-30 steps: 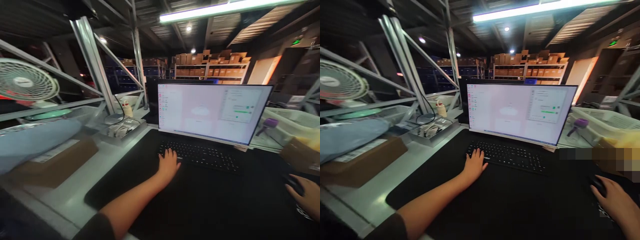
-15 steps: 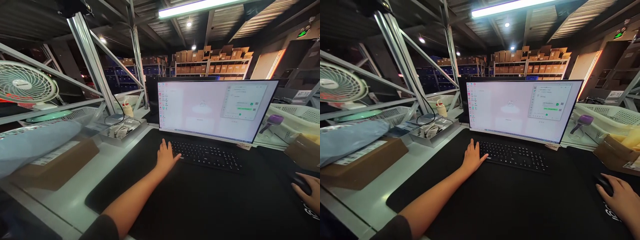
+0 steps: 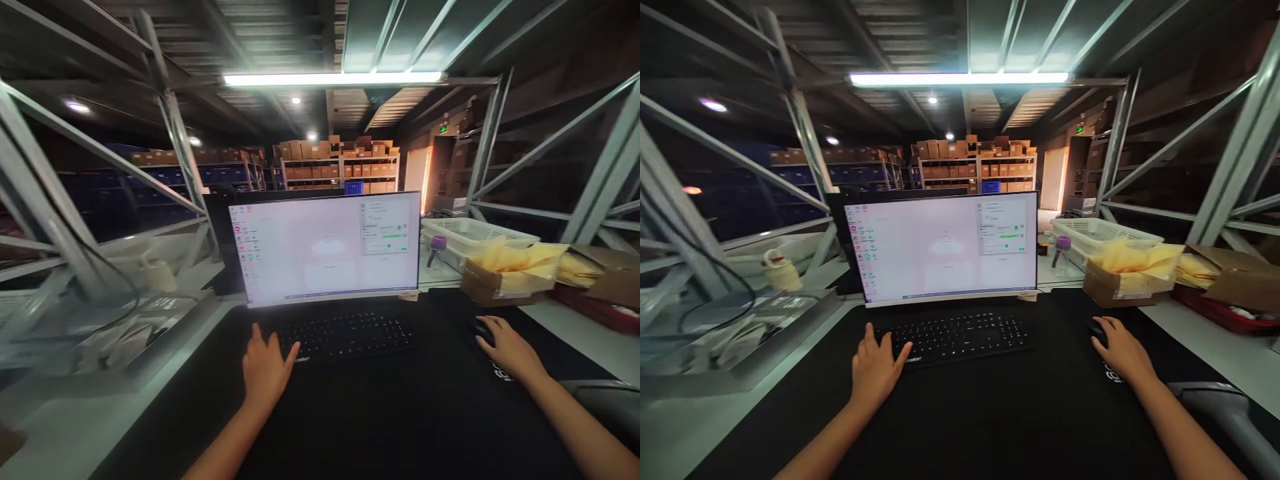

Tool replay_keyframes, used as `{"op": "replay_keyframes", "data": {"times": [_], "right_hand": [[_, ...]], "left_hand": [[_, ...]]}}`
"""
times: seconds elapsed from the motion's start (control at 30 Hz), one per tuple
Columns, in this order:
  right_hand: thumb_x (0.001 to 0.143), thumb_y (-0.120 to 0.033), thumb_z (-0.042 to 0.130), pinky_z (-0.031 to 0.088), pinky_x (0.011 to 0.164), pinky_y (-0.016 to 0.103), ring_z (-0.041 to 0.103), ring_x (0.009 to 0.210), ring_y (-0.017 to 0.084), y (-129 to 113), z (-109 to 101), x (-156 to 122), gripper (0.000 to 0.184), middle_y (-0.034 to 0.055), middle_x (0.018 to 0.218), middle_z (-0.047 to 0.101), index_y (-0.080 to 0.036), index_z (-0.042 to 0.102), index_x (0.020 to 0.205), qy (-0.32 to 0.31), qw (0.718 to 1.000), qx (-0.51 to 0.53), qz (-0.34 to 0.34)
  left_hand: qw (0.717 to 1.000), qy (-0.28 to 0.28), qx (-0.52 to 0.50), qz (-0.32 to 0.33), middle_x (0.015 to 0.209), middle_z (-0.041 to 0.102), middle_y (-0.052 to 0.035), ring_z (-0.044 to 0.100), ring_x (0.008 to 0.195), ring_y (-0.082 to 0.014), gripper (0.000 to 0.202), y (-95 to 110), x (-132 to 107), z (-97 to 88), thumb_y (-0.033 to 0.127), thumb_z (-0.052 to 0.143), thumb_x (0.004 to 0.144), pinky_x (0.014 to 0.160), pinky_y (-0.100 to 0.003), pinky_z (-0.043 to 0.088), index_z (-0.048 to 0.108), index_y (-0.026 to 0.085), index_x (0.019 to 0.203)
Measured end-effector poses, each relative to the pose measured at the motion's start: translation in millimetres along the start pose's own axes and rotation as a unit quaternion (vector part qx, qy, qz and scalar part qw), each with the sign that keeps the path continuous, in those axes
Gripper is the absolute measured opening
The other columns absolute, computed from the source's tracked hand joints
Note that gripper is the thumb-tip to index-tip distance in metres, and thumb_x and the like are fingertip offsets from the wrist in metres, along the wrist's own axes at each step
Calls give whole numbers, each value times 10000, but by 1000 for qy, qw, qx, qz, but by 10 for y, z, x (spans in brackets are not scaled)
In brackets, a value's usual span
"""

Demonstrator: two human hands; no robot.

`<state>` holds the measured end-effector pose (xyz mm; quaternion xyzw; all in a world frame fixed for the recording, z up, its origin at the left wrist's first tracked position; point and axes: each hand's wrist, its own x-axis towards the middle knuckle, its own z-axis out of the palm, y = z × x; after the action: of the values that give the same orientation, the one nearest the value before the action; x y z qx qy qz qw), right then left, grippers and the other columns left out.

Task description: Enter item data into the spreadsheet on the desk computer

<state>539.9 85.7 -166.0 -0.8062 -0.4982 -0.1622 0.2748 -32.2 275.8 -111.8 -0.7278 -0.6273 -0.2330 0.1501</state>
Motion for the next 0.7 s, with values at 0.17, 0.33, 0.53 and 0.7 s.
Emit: {"op": "replay_keyframes", "data": {"times": [0.17,0.33,0.53,0.7], "right_hand": [[810,-477,461,566,837,401,643,1003,267,155,54,-36,488,85,1135,639,-303,596,1246,-39,999,14,8],[851,-493,462,540,912,404,614,1097,264,-64,8,-7,488,77,1299,568,-294,584,1280,-54,998,-19,-16],[909,-535,368,507,971,416,566,1182,256,-243,-62,-16,552,84,1398,491,-249,547,1346,-64,997,-43,-17],[884,-513,381,477,1031,433,542,1223,275,-179,34,14,592,127,1366,518,-182,544,1348,-36,999,-23,-24]], "left_hand": [[999,28,-9,20,1551,213,-306,333,1377,-429,677,-15,-61,131,582,332,947,1017,-556,384,545,81,1350],[1000,10,-12,27,1553,236,-295,299,1404,-428,684,-57,-84,175,592,333,941,1056,-574,346,553,80,1338],[999,21,-8,36,1551,244,-309,297,1414,-428,667,-56,-98,149,563,385,931,1099,-570,306,556,58,1331],[998,20,-2,52,1538,278,-307,317,1405,-430,646,-37,-97,118,547,405,929,1108,-574,299,574,58,1317]]}}
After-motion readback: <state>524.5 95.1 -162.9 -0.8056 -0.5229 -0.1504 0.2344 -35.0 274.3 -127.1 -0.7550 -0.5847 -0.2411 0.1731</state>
